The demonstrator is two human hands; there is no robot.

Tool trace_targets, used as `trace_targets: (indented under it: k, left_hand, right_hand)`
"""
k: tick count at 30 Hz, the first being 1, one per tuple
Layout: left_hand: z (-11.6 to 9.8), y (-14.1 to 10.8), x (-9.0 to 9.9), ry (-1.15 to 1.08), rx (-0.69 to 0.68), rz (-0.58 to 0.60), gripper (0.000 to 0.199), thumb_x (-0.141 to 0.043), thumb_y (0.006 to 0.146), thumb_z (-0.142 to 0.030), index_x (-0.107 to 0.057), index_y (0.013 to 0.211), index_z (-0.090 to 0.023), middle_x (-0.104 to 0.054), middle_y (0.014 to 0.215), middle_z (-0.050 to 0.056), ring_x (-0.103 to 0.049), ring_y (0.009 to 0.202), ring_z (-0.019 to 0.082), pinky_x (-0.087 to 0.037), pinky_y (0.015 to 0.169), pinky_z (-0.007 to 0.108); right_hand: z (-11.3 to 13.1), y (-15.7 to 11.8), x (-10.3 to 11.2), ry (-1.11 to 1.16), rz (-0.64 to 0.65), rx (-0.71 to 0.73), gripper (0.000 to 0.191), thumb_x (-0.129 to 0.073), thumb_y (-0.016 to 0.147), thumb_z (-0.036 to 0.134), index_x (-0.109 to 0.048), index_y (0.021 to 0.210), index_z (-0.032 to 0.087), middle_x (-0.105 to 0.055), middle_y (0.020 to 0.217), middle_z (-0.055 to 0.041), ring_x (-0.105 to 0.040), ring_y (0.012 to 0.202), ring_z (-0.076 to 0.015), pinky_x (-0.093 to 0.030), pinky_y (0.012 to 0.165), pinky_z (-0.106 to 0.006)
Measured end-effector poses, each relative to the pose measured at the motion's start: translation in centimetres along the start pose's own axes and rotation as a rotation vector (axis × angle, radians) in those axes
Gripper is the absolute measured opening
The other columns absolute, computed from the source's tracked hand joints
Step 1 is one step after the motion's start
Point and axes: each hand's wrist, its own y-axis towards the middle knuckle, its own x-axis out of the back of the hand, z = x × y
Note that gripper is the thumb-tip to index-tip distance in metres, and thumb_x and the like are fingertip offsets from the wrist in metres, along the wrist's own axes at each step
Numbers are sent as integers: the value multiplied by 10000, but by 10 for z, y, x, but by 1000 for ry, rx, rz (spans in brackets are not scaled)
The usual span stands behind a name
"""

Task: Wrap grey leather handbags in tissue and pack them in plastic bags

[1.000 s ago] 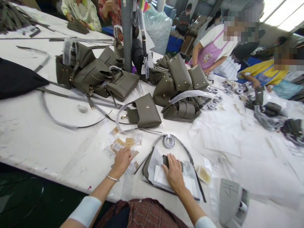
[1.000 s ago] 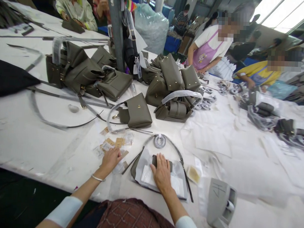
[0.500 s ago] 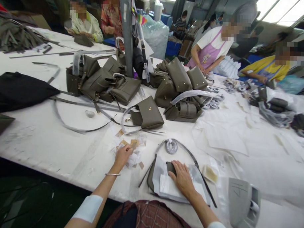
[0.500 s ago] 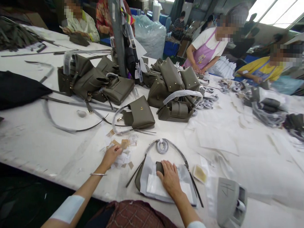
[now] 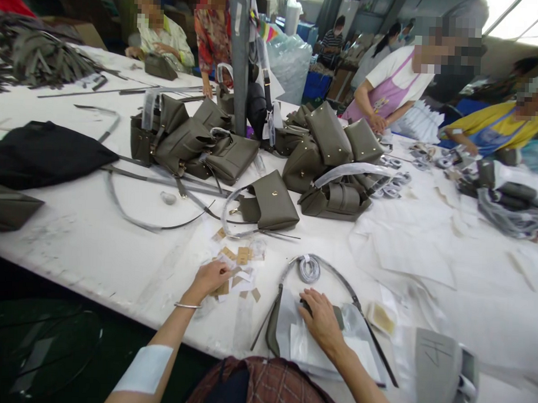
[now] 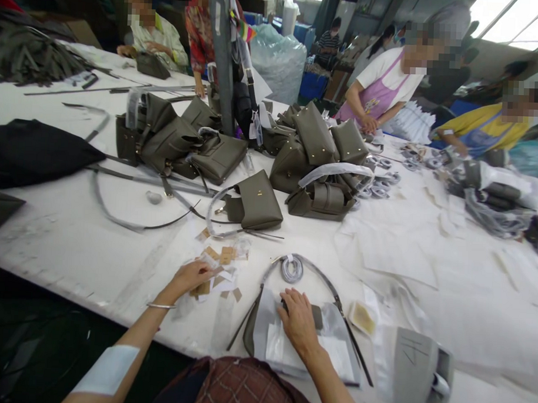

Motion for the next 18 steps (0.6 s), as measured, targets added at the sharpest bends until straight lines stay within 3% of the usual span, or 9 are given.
trace_targets:
  k: [2,5,8,12,18]
  left_hand:
    - [-5,4,1,19,-20,-17,196,-612,795,-351,-637,650,-222,-625,704,-18,-583,698,167,-345,634,254]
    - [-21,19,-6,45,-1,-110,158,-541,860,-306,-665,911,-222,-650,953,28,-599,872,192,-385,736,273]
    - [-37,38,-20,57,10,-162,281,-629,816,-306,-615,1078,-204,-608,1116,82,-566,1042,240,-398,845,314]
    - [-49,54,-34,35,31,-178,335,-738,698,-220,-616,1005,-166,-585,1152,139,-515,1136,314,-380,924,386]
    - [-49,52,-23,-152,91,-209,45,-605,756,-146,-583,781,-176,-624,895,77,-562,1022,268,-384,906,383]
  right_hand:
    - [-1,-1,-3,13,-4,-1,296,-503,894,228,-659,1146,224,-665,1235,-99,-578,1198,-275,-379,1063,-506]
    - [-4,-5,-6,25,0,-7,290,-498,897,236,-664,1135,227,-673,1220,-99,-590,1178,-278,-382,1062,-510]
    - [-6,-8,-6,25,3,-17,293,-500,887,230,-671,1125,239,-677,1215,-91,-597,1169,-276,-393,1056,-503]
    - [-5,-7,-3,38,18,-48,299,-509,874,214,-680,1117,247,-681,1208,-85,-600,1166,-274,-392,1060,-500]
    - [-4,-5,1,102,-26,-85,279,-541,863,216,-687,1101,222,-680,1203,-99,-598,1164,-279,-366,1081,-517]
